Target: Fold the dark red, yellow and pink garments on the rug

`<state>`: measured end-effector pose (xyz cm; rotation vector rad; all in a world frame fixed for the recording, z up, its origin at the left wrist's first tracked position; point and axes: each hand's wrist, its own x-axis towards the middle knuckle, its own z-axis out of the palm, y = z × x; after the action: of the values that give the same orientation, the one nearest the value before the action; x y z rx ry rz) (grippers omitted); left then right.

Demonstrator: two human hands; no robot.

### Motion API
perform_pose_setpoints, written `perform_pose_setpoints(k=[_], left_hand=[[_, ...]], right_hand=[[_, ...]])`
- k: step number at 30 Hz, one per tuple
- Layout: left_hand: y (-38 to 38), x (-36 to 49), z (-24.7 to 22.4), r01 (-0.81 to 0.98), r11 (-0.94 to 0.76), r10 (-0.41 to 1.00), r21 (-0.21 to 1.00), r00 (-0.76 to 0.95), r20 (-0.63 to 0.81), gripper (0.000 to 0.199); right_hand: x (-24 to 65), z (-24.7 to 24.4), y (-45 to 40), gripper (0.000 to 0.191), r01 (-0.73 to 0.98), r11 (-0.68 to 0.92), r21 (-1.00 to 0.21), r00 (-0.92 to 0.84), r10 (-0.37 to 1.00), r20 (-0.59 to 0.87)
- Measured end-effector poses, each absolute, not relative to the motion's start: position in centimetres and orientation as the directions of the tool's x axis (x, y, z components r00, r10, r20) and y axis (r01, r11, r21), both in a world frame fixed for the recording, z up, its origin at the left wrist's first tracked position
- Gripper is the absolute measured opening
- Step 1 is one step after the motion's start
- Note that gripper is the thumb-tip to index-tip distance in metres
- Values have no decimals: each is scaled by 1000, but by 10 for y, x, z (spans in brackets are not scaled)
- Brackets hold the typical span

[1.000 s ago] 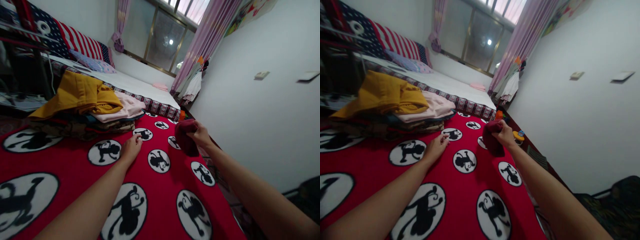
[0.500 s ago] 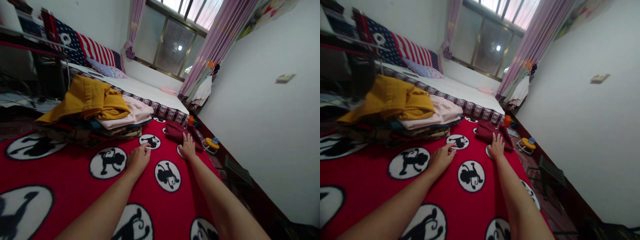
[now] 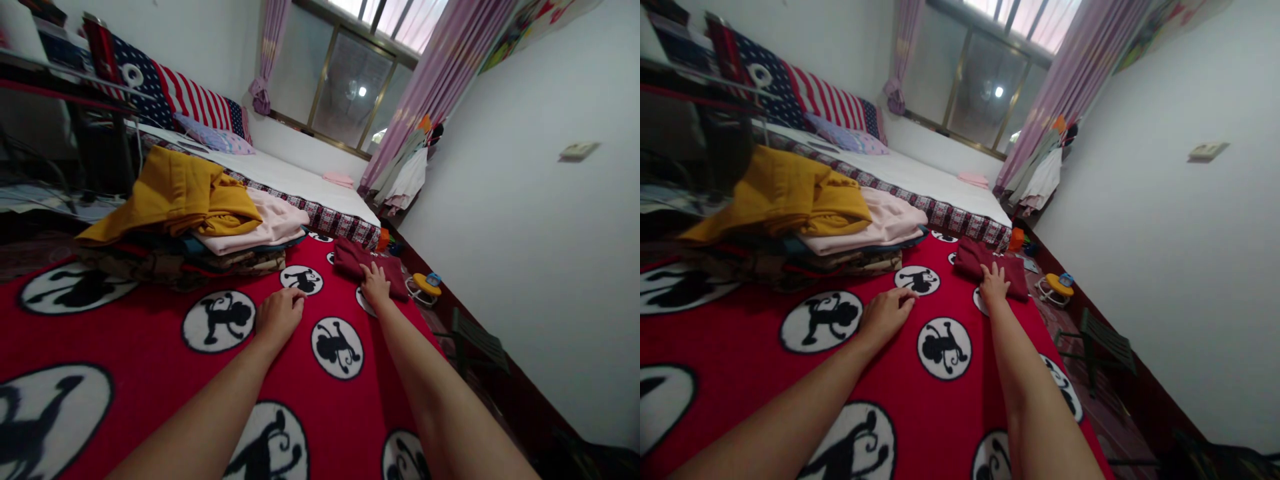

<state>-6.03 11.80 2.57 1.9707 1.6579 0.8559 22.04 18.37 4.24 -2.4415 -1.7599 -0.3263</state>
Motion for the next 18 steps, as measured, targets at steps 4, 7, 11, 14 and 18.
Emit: perform_pose_setpoints(k=[4,7,11,14,18], left_hand=[[119,-60,25,719,-200,977,666,97,190,24],[121,-60,24,720,-201,977,664,100,187,25],[122,-61,24,720,-214,975,660,116,190,26],[121,-64,24,724,-216,975,655,125,184,27],[115,-62,22,762,-331,943,556,238,235,27]], right_hand=[[217,42,183,60,947,-320,30,311,936,167],[204,31,173,62,915,-402,-25,400,900,172],[184,18,146,71,896,-433,-95,442,890,115],[171,15,119,67,915,-398,-62,402,913,73],[151,16,84,64,912,-405,-60,408,911,62]])
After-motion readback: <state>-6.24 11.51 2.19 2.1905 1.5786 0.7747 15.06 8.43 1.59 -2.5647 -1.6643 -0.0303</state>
